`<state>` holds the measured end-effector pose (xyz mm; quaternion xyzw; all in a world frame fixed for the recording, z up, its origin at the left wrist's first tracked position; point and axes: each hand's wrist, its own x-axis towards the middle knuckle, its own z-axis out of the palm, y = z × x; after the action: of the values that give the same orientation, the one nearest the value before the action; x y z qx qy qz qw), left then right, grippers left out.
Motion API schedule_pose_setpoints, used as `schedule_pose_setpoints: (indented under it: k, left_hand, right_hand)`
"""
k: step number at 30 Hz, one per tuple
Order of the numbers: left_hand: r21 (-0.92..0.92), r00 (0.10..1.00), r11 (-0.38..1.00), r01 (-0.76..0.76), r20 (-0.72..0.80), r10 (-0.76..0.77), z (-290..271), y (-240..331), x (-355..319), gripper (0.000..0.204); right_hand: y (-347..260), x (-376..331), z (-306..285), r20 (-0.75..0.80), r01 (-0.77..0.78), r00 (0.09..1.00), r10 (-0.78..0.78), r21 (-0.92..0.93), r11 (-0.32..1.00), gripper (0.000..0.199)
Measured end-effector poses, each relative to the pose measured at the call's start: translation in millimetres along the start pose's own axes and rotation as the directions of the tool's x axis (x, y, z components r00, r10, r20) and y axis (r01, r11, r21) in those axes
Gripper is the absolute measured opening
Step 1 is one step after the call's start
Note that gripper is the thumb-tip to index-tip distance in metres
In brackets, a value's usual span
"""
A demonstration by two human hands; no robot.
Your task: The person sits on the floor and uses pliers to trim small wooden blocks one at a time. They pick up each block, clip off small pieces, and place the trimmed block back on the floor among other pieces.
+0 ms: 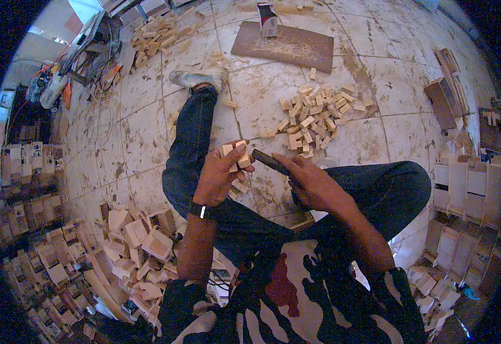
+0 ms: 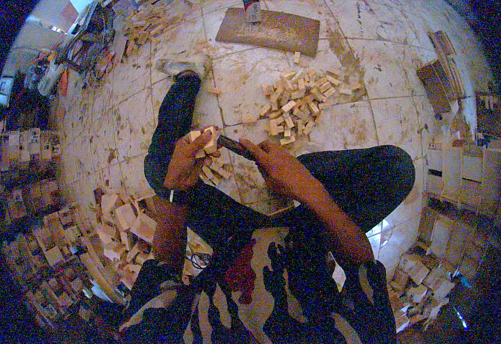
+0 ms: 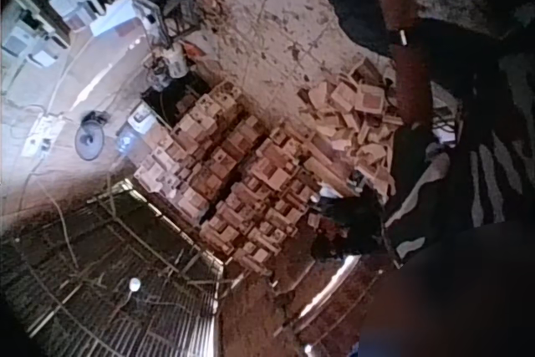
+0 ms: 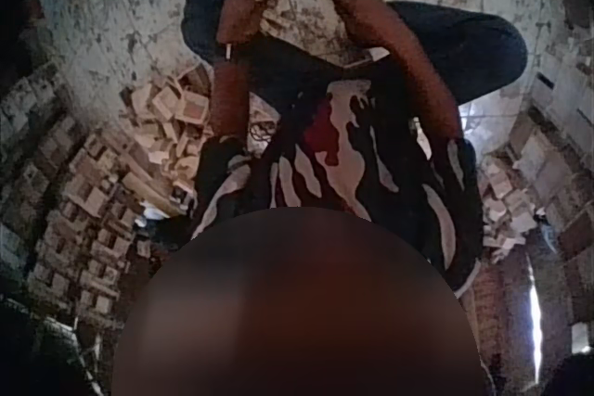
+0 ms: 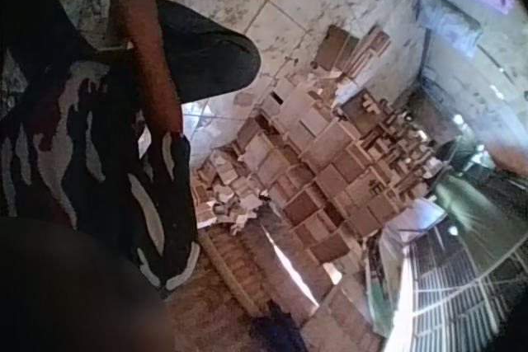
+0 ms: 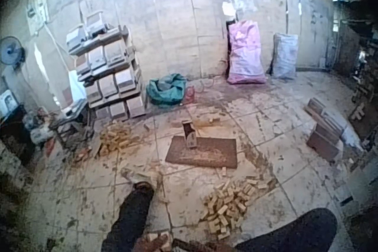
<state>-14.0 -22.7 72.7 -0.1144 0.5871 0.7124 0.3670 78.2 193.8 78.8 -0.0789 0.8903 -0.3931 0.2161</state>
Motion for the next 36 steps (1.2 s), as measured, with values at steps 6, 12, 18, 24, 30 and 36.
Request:
schedule_pose_setpoints:
  k: [6, 12, 18, 24, 30, 36]
  left_hand:
    - [0.114, 1.000, 0.993, 0.012, 0.017, -0.014, 1, 9, -4, 0.033]
    - [0.091, 0.999, 0.996, -0.012, 0.032, 0.009, -2, 7, -3, 0.034]
    - [0.125, 0.997, 0.992, -0.022, 0.082, 0.012, -4, 6, 0, 0.035]
    - [0.150, 0.995, 0.988, 0.027, 0.093, -0.041, -5, 10, -2, 0.034]
    - [0.687, 0.836, 0.605, -0.403, 0.008, 0.548, -4, -13, 6, 0.039]
    - [0.720, 0.641, 0.216, -0.659, 0.387, 0.663, -9, -18, -2, 0.035]
  right_hand:
    - [-2, -2, -3, 0.028, -0.002, 1.000, 0.002, 0.016, 1.000, 0.068]
    - [0, -3, -2, -0.011, 0.023, 1.000, -0.022, 0.059, 0.998, 0.068]
    - [-1, -1, -2, 0.041, 0.003, 0.999, -0.001, -0.044, 0.999, 0.068]
    - [-6, -4, -11, 0.096, -0.058, 0.994, 0.056, 0.021, 0.998, 0.067]
    - [-4, -5, -12, 0.127, -0.106, 0.988, 0.092, 0.111, 0.988, 0.065]
    - [3, -9, -10, 0.087, -0.020, 0.996, -0.005, 0.291, 0.957, 0.061]
